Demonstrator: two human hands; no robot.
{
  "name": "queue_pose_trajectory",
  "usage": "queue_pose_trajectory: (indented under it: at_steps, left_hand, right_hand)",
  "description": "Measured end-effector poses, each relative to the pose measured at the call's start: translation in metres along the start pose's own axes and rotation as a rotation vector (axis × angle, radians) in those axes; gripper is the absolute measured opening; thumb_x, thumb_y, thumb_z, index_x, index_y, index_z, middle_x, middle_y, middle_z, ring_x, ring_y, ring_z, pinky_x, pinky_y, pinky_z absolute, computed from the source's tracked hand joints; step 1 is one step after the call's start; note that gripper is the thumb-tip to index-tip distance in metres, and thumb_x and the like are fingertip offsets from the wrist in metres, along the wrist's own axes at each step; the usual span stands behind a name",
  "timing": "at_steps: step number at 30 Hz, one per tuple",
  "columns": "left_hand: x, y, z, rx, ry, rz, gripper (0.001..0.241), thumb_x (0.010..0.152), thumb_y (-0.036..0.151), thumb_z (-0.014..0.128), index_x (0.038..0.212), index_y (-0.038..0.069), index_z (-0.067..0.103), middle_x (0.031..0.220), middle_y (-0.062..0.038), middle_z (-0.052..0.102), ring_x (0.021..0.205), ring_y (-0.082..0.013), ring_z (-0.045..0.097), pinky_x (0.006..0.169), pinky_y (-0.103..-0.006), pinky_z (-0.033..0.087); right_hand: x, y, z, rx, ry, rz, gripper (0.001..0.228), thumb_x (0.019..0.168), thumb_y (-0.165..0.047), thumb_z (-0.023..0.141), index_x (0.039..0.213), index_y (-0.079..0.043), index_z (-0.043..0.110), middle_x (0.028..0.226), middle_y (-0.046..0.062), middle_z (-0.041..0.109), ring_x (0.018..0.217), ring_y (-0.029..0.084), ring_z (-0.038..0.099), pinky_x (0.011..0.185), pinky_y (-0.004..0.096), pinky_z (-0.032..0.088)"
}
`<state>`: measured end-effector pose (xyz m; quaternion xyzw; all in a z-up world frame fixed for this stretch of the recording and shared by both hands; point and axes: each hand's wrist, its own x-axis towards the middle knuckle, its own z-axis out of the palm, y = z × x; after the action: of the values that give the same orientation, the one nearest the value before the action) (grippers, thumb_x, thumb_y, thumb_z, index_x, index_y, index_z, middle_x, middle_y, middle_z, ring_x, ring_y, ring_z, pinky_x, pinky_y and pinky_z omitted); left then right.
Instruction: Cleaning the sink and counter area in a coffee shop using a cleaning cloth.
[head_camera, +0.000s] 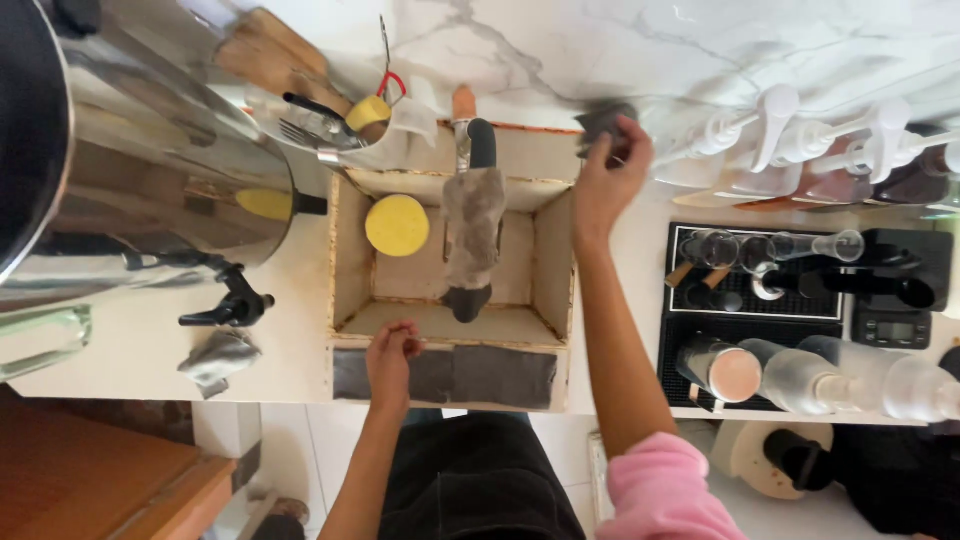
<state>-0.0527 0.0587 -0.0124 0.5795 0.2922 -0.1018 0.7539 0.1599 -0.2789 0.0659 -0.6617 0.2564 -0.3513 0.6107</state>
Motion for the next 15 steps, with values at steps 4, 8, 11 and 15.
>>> queue_pose_trajectory:
  at_steps: [4,8,11,15]
  left_hand:
    - [0.004,0.002,-0.007,0.096,0.036,-0.067,0.017,0.099,0.01,0.055,0.105,0.004,0.07,0.09,-0.003,0.068,0.073,-0.0123,0.063,0.069,-0.0282,0.052]
    - [0.016,-0.003,-0.001,0.129,0.029,-0.095,0.018,0.099,0.011,0.054,0.106,0.005,0.069,0.09,-0.003,0.068,0.074,-0.0124,0.063,0.07,-0.0281,0.053]
    - [0.025,-0.007,0.005,0.174,0.032,-0.074,0.017,0.101,0.011,0.056,0.109,0.003,0.069,0.092,-0.003,0.068,0.076,-0.0126,0.062,0.072,-0.0272,0.052]
    - [0.031,0.008,0.038,0.128,0.003,-0.097,0.027,0.104,0.017,0.056,0.125,0.005,0.069,0.106,-0.001,0.07,0.09,-0.0104,0.061,0.076,-0.0261,0.048]
  right_hand:
    - [-0.005,0.01,-0.009,-0.325,-0.075,-0.072,0.03,0.101,-0.002,0.063,0.131,0.001,0.061,0.121,0.015,0.059,0.099,0.023,0.061,0.084,0.034,0.054]
    - [-0.01,0.083,-0.003,-0.64,-0.327,-0.352,0.049,0.093,-0.001,0.066,0.138,0.011,0.051,0.141,0.03,0.045,0.127,0.046,0.048,0.108,0.049,0.042]
    - [-0.021,0.093,0.016,-0.687,-0.379,-0.322,0.048,0.093,-0.002,0.065,0.138,0.009,0.052,0.143,0.028,0.046,0.13,0.046,0.047,0.112,0.05,0.041]
    - [-0.036,0.092,0.052,-0.681,-0.483,-0.435,0.05,0.085,0.0,0.064,0.134,0.009,0.056,0.141,0.025,0.049,0.126,0.047,0.047,0.109,0.052,0.04]
